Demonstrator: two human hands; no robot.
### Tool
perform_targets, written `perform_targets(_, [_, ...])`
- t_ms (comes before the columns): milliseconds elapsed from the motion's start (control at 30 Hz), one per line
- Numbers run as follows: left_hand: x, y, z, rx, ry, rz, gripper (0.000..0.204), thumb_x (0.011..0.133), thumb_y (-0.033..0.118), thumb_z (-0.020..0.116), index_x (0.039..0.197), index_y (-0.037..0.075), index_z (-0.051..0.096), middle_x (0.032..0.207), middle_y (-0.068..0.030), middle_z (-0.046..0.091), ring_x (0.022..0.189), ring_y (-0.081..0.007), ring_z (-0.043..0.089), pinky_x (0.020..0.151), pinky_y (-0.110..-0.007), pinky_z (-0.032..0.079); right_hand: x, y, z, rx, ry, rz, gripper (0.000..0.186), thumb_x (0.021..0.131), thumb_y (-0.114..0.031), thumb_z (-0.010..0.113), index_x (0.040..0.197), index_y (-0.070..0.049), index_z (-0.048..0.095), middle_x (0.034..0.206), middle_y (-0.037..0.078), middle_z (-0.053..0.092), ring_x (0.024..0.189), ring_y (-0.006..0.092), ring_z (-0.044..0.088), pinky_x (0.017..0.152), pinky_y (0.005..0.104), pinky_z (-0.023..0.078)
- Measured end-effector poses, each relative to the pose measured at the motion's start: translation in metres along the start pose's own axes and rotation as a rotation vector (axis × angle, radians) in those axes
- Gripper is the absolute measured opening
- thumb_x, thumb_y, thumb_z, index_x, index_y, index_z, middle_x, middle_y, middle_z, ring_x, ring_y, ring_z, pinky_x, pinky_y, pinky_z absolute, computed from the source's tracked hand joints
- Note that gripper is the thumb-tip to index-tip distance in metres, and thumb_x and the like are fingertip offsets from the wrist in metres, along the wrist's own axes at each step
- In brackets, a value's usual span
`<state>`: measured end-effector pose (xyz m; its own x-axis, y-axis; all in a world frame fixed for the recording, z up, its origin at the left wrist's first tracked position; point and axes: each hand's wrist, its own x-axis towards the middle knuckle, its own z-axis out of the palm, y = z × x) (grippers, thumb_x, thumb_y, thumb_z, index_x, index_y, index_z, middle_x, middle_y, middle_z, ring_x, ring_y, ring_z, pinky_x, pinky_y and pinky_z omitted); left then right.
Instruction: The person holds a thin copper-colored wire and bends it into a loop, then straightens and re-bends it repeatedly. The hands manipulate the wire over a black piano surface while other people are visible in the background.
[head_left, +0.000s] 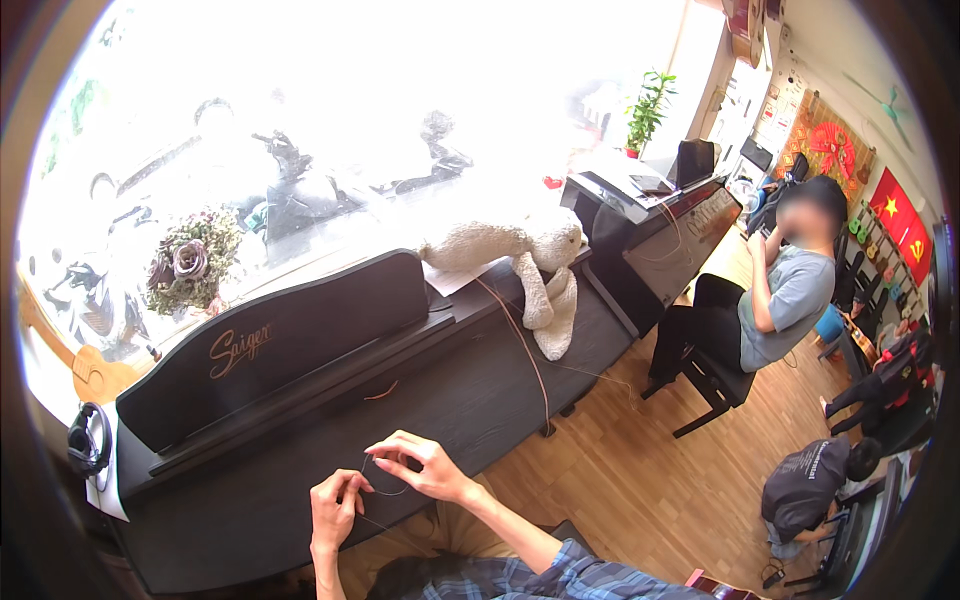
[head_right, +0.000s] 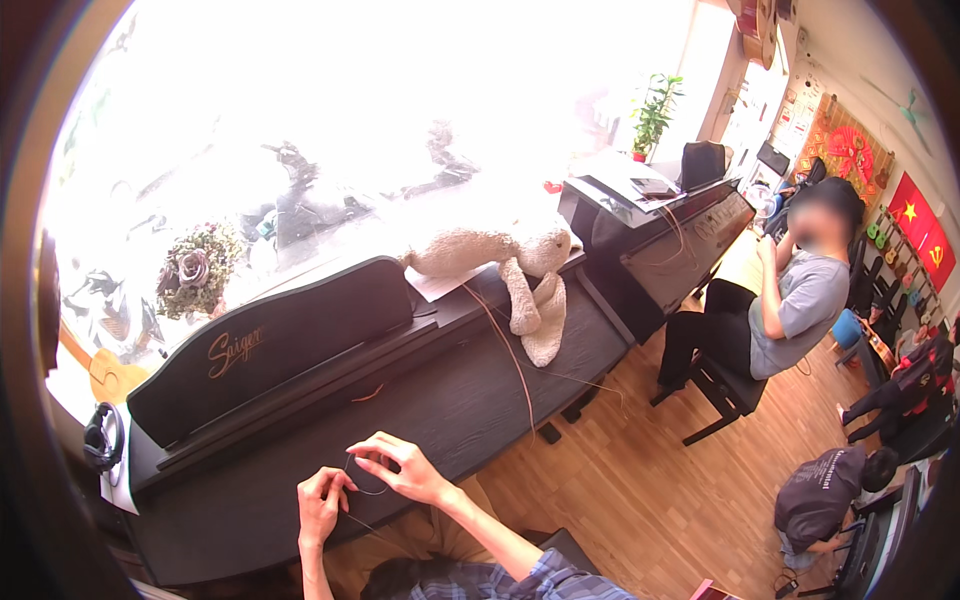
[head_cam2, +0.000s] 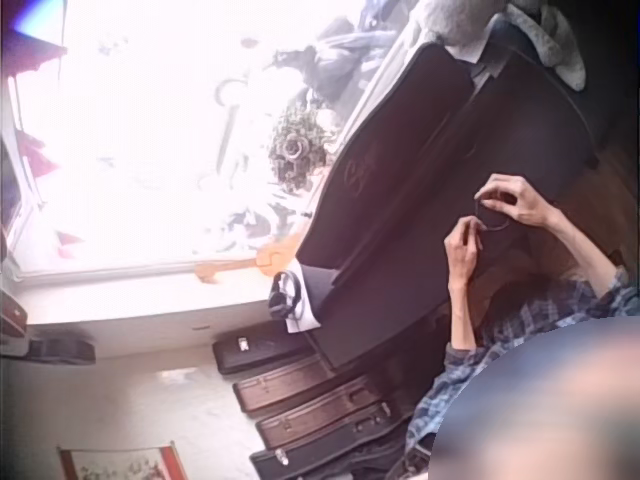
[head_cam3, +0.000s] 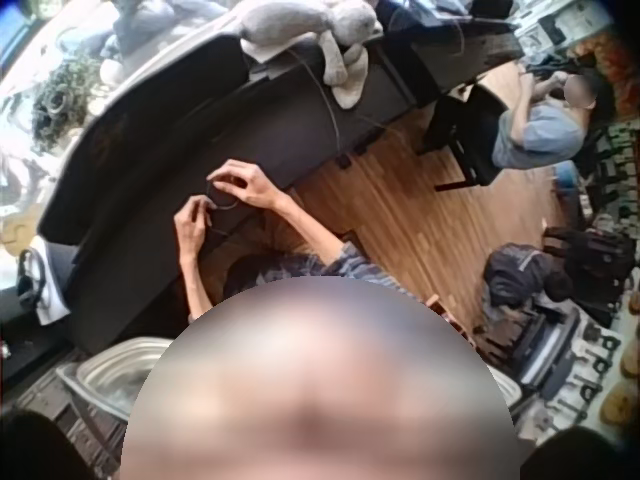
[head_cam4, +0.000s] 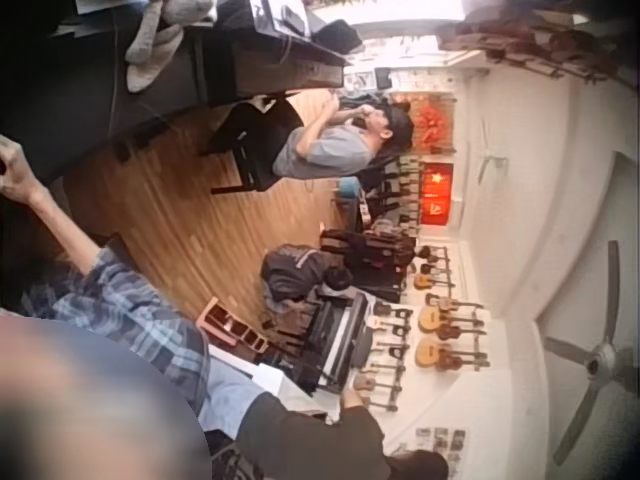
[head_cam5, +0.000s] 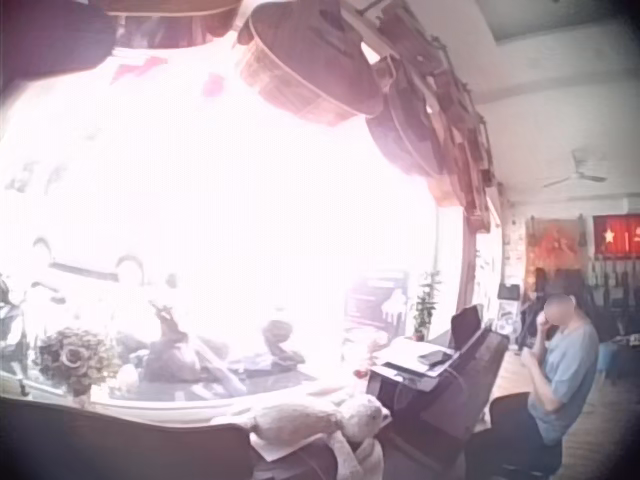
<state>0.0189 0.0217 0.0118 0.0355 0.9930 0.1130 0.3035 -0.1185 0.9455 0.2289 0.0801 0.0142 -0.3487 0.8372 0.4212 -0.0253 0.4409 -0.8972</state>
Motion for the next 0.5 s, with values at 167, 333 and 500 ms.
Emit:
perform_targets(167, [0.0013,0.0017,-0.0004,0.029,-0.053,0.053,0.018,0.102,0.008,0.064,0.089,-0.001,0.071,0.077,-0.0066,0.076,0.051,-0.0072,0.060,0.048,-0.023,0.045,-0.0011,0.0010,-0.0031,0.058,0.011,0.067,0.027,0.101,-0.005,0.067,0.127,-0.006,0.073,0.098,0.005,0.068,0.080,0.0118,0.066,0.074,0.0277,0.056])
perform_targets(333, [0.0017,0.0057,-0.0069,-0.044,-0.125,0.023,0.019,0.099,0.009,0.067,0.086,-0.002,0.075,0.075,-0.0068,0.076,0.053,-0.0075,0.061,0.050,-0.022,0.045,-0.0016,0.0015,-0.0051,0.041,0.025,0.034,0.026,0.099,-0.002,0.068,0.124,-0.006,0.075,0.098,0.004,0.068,0.081,0.0123,0.067,0.075,0.0282,0.056])
perform_targets(500, [0.0014,0.0070,-0.0084,-0.027,-0.143,0.033,0.016,0.097,0.009,0.070,0.086,-0.001,0.076,0.075,-0.0059,0.075,0.053,-0.0073,0.062,0.049,-0.021,0.045,-0.0003,0.0040,-0.0038,0.001,0.054,0.016,0.026,0.098,-0.001,0.069,0.122,-0.006,0.075,0.098,0.004,0.069,0.083,0.0128,0.069,0.076,0.0285,0.057])
